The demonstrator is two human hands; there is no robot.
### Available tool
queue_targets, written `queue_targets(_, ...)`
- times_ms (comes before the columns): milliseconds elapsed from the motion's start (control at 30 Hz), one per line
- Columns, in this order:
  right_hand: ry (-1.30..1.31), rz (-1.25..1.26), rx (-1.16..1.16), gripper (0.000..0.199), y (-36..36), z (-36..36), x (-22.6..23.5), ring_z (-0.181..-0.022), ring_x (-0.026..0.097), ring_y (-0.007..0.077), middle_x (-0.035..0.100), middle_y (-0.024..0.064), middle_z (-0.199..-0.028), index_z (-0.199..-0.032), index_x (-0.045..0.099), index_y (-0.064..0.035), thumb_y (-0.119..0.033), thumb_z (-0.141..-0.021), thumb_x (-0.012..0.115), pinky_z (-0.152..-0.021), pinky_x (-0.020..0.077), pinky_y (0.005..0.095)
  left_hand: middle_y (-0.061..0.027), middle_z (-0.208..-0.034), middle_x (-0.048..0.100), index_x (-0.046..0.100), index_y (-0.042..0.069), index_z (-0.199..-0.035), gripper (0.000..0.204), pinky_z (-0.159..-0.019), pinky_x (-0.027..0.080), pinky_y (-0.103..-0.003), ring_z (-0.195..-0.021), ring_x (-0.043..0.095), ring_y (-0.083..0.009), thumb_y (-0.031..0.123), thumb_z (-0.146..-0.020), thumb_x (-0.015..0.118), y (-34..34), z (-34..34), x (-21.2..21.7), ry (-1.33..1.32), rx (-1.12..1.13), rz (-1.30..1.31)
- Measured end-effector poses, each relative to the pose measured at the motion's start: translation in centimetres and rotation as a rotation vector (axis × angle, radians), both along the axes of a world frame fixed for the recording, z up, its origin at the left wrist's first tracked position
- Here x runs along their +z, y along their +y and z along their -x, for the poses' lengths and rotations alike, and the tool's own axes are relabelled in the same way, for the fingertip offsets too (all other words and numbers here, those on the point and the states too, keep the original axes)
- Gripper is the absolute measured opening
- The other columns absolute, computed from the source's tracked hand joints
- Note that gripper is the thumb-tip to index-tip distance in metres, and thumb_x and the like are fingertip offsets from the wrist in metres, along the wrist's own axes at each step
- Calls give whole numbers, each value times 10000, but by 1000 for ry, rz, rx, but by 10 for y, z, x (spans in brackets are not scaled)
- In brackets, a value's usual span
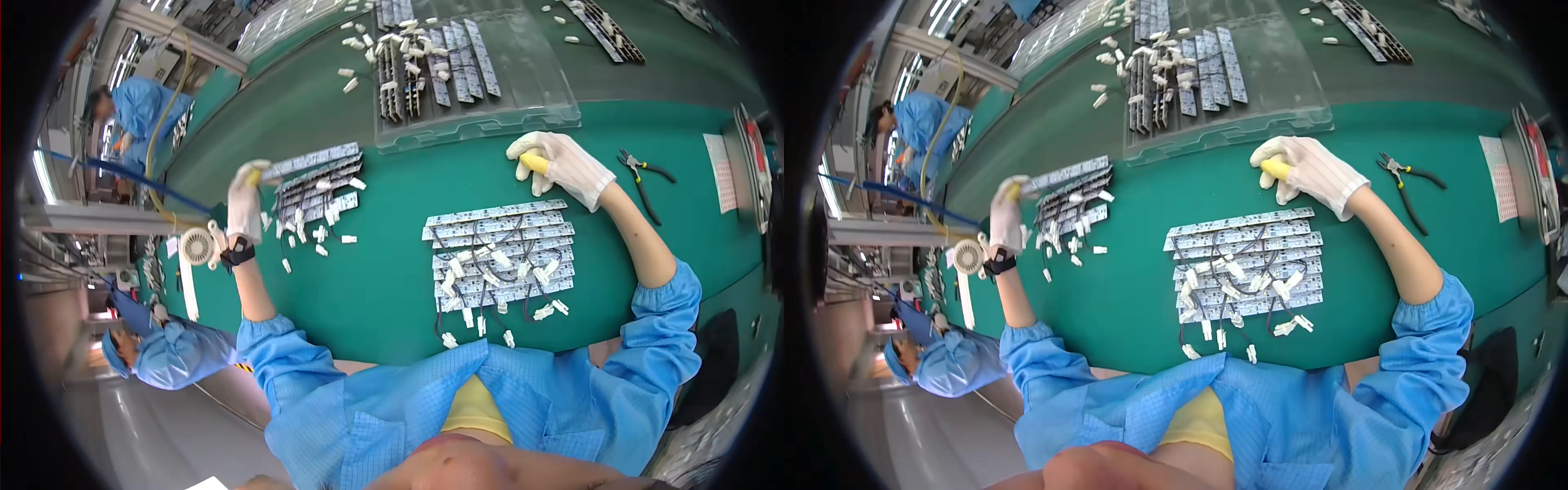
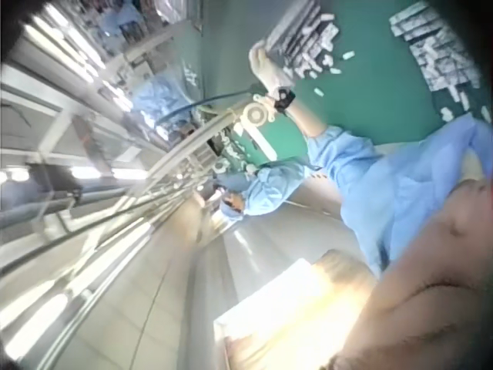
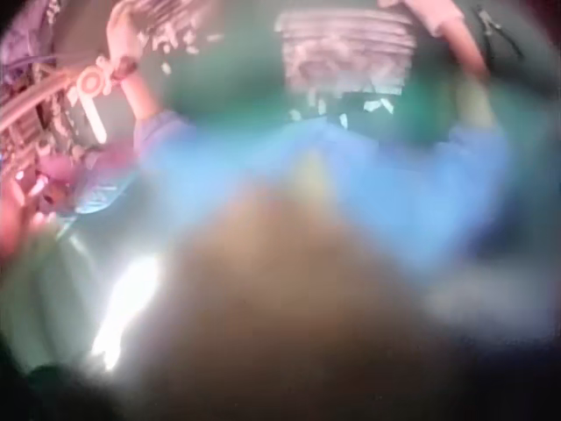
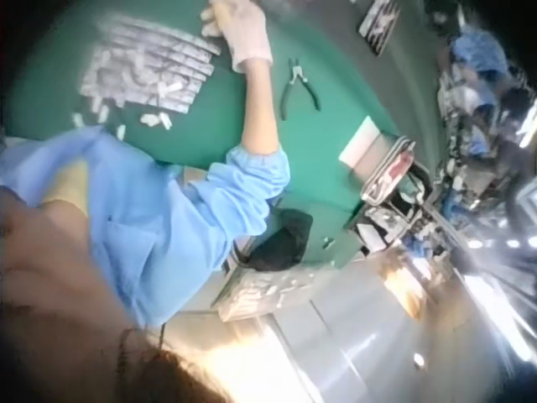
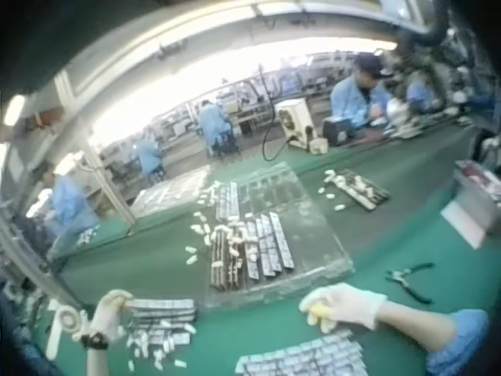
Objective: Assembling components onto printed circuit boards using hands and pliers on a production line.
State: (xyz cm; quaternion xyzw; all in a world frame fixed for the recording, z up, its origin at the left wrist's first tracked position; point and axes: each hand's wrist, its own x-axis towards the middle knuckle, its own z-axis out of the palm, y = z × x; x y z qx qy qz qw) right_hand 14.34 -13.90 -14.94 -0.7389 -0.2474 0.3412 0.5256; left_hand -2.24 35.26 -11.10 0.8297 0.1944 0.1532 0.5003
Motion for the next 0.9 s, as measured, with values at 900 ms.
queue_targets(900,11,437,79,243,-12,-14,66,-637,654,127,681,86,-785,-1073,607,-11,-156,-878,590,-542,530,256,-134,-989,639,495,-1,-1259,422,-787,475,-292,-902,608,-184,249,-921,529,77,-152,-70,-389,462,9)
